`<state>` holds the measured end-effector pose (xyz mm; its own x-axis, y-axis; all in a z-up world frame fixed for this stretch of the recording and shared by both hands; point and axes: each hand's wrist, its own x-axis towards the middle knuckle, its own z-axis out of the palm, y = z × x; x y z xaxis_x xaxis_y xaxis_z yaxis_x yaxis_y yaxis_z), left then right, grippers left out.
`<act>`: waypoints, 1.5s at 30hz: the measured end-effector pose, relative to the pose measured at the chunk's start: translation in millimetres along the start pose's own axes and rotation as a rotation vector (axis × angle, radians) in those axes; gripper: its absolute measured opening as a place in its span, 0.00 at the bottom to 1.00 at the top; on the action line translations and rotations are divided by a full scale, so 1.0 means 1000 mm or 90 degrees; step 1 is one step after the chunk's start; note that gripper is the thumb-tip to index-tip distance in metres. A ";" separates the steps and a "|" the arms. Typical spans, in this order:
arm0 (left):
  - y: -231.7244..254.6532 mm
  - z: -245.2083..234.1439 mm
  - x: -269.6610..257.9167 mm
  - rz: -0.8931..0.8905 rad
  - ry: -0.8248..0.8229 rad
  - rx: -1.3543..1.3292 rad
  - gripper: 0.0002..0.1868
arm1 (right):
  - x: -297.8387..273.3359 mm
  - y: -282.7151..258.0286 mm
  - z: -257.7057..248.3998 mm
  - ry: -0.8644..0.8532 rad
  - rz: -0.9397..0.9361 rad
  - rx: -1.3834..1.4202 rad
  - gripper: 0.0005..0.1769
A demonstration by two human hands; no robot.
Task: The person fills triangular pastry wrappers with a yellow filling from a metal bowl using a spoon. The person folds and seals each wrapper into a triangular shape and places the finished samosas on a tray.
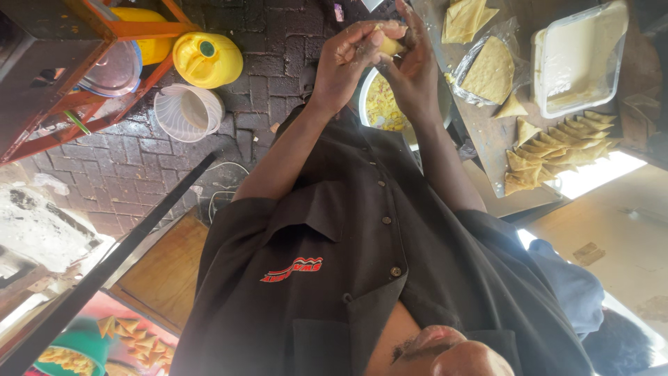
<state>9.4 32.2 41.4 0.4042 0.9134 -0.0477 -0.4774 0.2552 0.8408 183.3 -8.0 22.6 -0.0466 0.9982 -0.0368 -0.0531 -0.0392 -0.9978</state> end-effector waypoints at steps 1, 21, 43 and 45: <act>-0.001 0.003 0.002 0.007 -0.007 -0.002 0.16 | -0.001 0.001 0.000 0.017 -0.008 0.005 0.47; -0.024 0.015 0.009 -0.038 0.064 0.053 0.18 | -0.016 -0.030 -0.040 0.072 0.110 0.142 0.20; 0.007 -0.065 -0.070 -0.217 0.160 0.150 0.37 | -0.159 0.132 -0.336 0.281 0.419 -0.890 0.21; 0.004 -0.061 -0.070 -0.236 0.160 0.160 0.37 | -0.125 0.149 -0.324 0.274 0.465 -0.843 0.17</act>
<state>-68.6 -11.1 15.0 0.2953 0.8322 -0.4692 -0.1235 0.5203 0.8450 504.6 -124.7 -139.1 0.6186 0.7280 -0.2956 0.7416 -0.6653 -0.0866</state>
